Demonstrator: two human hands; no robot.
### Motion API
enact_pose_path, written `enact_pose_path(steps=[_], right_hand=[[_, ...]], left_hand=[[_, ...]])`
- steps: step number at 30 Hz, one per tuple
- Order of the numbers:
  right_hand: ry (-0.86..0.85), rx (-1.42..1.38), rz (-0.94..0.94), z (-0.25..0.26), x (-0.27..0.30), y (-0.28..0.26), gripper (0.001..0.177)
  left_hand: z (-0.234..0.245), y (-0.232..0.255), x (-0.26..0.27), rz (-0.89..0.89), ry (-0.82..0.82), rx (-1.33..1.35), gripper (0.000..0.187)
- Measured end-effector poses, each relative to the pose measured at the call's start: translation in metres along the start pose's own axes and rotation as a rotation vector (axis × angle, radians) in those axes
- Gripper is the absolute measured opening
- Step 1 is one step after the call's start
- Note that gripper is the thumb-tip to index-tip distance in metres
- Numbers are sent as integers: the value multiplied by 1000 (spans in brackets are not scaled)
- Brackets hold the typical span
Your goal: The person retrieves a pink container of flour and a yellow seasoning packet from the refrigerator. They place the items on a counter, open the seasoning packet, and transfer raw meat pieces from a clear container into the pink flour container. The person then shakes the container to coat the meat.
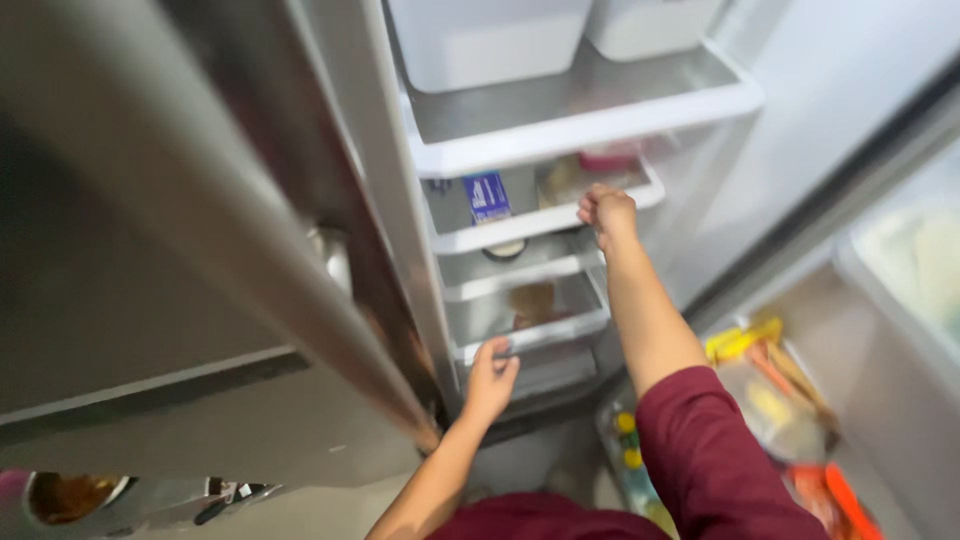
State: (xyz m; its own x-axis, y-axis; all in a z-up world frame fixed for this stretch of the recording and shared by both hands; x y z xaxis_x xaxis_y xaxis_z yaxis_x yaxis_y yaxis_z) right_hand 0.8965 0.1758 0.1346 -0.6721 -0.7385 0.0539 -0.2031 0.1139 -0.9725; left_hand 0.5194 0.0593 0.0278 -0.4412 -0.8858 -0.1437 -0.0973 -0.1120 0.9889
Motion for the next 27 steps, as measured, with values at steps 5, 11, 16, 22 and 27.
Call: enact_pose_path(steps=[5,11,16,22,27], right_hand=[[197,167,-220,-12,-61,-20,33],[253,169,-181,-26,-72,-52,28],[270,-43,-129,-21,-55,-44,40],[92,-282,-22,-17,65,-19,34],[59,-224,-76,-10,204,15,34]], left_hand=[[10,-7,2,182,16,-23,35],[18,-6,-1,259,-13,-20,31],[12,-22,-4,242,-41,42,30],[-40,-12,-46,420,-45,416,47],[-80,33,-71,418,-74,773,72]])
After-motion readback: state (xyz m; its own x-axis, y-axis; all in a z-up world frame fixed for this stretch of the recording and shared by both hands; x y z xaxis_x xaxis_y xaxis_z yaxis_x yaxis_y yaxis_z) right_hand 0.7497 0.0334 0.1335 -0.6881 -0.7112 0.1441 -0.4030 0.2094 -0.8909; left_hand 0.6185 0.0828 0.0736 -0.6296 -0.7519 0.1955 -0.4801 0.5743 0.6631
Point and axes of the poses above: each hand's wrist, its own x-axis away from the middle knuckle, its own z-axis out of the back of the hand, y = z × x, the point moved 1 cm from there along -x, towards the middle knuckle, and after that the axes turned 13 degrees about x, right-handed, at the moved point
